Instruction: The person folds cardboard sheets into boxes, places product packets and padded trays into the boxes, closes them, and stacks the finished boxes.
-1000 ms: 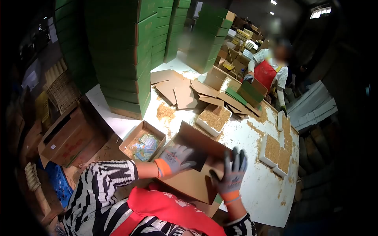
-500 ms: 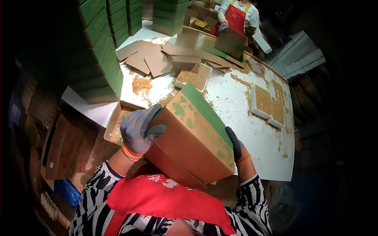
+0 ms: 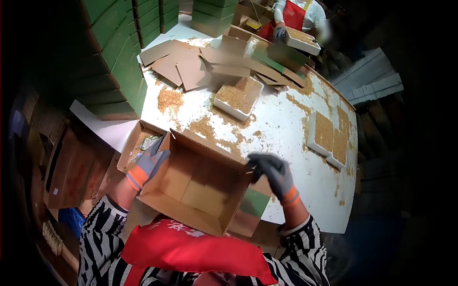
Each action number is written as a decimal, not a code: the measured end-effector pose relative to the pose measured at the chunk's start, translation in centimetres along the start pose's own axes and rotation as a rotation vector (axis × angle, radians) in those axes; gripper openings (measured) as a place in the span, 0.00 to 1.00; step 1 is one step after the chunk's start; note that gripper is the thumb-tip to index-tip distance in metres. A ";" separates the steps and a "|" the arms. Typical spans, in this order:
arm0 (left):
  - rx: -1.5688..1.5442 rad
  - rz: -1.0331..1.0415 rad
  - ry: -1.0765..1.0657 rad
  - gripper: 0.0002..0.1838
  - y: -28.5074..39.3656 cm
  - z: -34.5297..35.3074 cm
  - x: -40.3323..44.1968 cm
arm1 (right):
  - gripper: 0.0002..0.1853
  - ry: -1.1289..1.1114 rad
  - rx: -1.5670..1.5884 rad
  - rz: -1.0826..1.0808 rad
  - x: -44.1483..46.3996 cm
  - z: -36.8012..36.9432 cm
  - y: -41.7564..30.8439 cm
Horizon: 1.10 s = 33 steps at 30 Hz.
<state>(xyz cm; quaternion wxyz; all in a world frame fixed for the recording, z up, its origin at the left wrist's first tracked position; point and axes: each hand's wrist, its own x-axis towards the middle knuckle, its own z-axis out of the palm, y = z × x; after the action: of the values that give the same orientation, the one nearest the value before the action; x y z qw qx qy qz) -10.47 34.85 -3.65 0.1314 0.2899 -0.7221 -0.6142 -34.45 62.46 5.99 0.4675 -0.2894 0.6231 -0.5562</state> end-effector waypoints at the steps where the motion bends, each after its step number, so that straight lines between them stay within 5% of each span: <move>1: -0.163 -0.040 0.020 0.33 -1.6 0.1 0.6 | 0.15 0.226 -0.044 -0.129 3.5 -1.9 1.0; 2: -0.243 -0.011 0.050 0.32 -2.2 1.0 0.6 | 0.17 0.273 -0.183 -0.207 7.8 -4.6 3.7; 6: 0.234 0.064 0.074 0.28 1.7 1.4 0.2 | 0.32 0.382 -1.094 -0.428 22.6 -10.4 13.6; 10: 0.319 0.059 0.065 0.28 1.3 0.6 0.4 | 0.38 0.395 -1.457 -0.294 26.6 -9.5 17.0; 15: 0.260 -0.003 0.096 0.28 1.1 1.0 0.4 | 0.29 0.161 -1.370 -0.222 20.2 -6.5 15.9; 17: 0.185 0.026 0.074 0.28 1.1 1.2 0.7 | 0.28 -0.122 -1.067 0.145 19.2 -6.8 12.9; 19: 0.182 0.047 0.058 0.28 1.3 1.1 0.6 | 0.28 0.222 -0.863 0.040 20.5 -10.0 12.5; 20: 0.230 0.052 0.061 0.28 1.8 1.0 0.7 | 0.30 0.409 -1.029 -0.401 23.4 -13.4 14.5; 21: 0.343 0.123 0.026 0.29 3.1 0.7 0.7 | 0.33 0.549 -1.071 -0.471 25.3 -15.8 15.3; 22: 0.519 0.213 0.112 0.29 1.2 0.8 0.7 | 0.37 0.610 -1.071 -0.433 28.5 -19.5 18.3; 23: 0.370 0.051 0.087 0.30 1.1 0.5 0.9 | 0.33 0.557 -0.886 -0.245 31.1 -22.2 20.8; 25: 0.356 0.086 0.081 0.31 1.8 -0.1 1.0 | 0.25 0.028 -0.456 0.239 31.0 -22.0 17.9; 31: 0.367 0.043 0.077 0.31 0.0 0.1 1.8 | 0.20 0.030 -0.298 0.164 28.5 -25.3 16.1; 32: 0.386 0.043 0.085 0.31 0.0 0.0 1.9 | 0.23 0.016 -0.475 0.195 27.7 -27.4 16.6; 33: 0.401 0.042 0.089 0.31 -0.1 0.1 1.8 | 0.50 -0.127 -0.579 0.433 27.0 -29.5 16.2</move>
<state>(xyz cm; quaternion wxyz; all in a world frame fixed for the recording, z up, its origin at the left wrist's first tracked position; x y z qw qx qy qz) -11.95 33.82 -4.05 0.1156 0.3219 -0.8294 -0.4417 -69.24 54.62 -18.33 0.5110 -0.3051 0.7713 -0.2258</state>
